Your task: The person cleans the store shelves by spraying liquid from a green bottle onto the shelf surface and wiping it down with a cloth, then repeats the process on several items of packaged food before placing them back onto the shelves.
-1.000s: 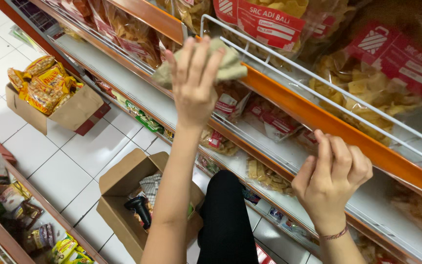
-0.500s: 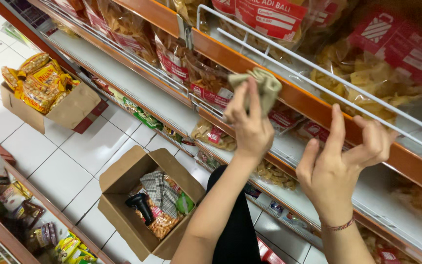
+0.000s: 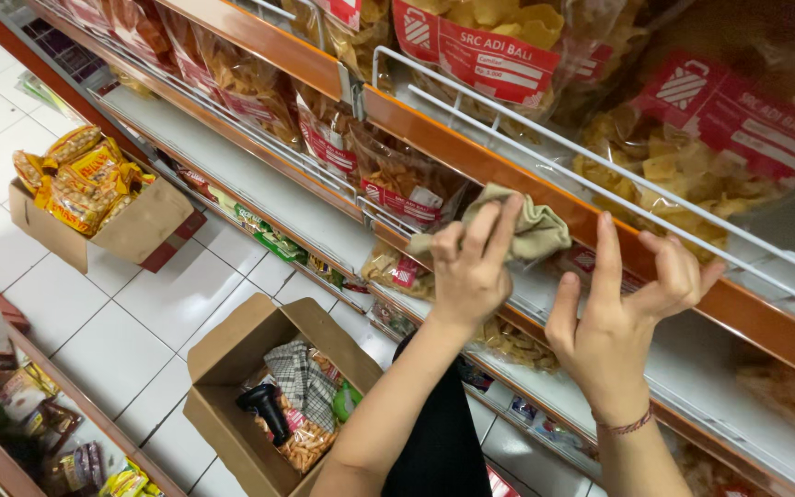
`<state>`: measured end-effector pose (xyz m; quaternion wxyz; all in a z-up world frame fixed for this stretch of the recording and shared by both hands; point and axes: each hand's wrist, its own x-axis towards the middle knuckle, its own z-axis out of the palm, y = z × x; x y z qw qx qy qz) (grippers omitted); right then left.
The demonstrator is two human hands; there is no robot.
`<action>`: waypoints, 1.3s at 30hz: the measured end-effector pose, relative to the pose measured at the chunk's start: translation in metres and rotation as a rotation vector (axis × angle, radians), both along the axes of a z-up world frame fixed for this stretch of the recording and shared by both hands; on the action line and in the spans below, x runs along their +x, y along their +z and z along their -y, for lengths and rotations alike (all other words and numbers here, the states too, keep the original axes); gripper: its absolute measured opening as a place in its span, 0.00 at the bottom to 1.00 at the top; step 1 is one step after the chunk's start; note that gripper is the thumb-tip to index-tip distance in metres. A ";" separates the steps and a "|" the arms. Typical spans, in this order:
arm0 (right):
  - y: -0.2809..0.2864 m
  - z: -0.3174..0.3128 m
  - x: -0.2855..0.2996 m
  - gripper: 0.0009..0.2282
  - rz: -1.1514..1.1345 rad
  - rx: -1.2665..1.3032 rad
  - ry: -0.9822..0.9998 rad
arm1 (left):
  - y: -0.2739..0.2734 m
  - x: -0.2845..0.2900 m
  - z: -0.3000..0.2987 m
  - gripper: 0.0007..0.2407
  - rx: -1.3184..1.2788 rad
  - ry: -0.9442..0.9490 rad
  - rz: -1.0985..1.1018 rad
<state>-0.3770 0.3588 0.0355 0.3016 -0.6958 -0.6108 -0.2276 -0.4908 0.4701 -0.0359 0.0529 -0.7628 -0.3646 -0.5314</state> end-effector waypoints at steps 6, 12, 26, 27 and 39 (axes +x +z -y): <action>-0.004 0.018 0.000 0.24 -0.080 0.128 0.164 | 0.022 -0.018 -0.022 0.29 -0.208 0.044 0.229; -0.042 0.042 0.000 0.21 -0.207 0.145 0.222 | -0.044 -0.030 0.047 0.27 -0.189 -0.214 0.127; -0.161 0.042 0.018 0.28 -0.093 -0.331 0.082 | -0.165 0.065 0.002 0.28 -0.538 -0.019 0.832; -0.164 0.041 0.020 0.29 -0.066 -0.358 0.073 | -0.166 0.062 -0.009 0.28 -0.518 -0.004 0.860; -0.181 0.040 0.029 0.30 -0.032 -0.355 0.070 | -0.186 0.050 -0.032 0.29 -0.692 -0.128 1.243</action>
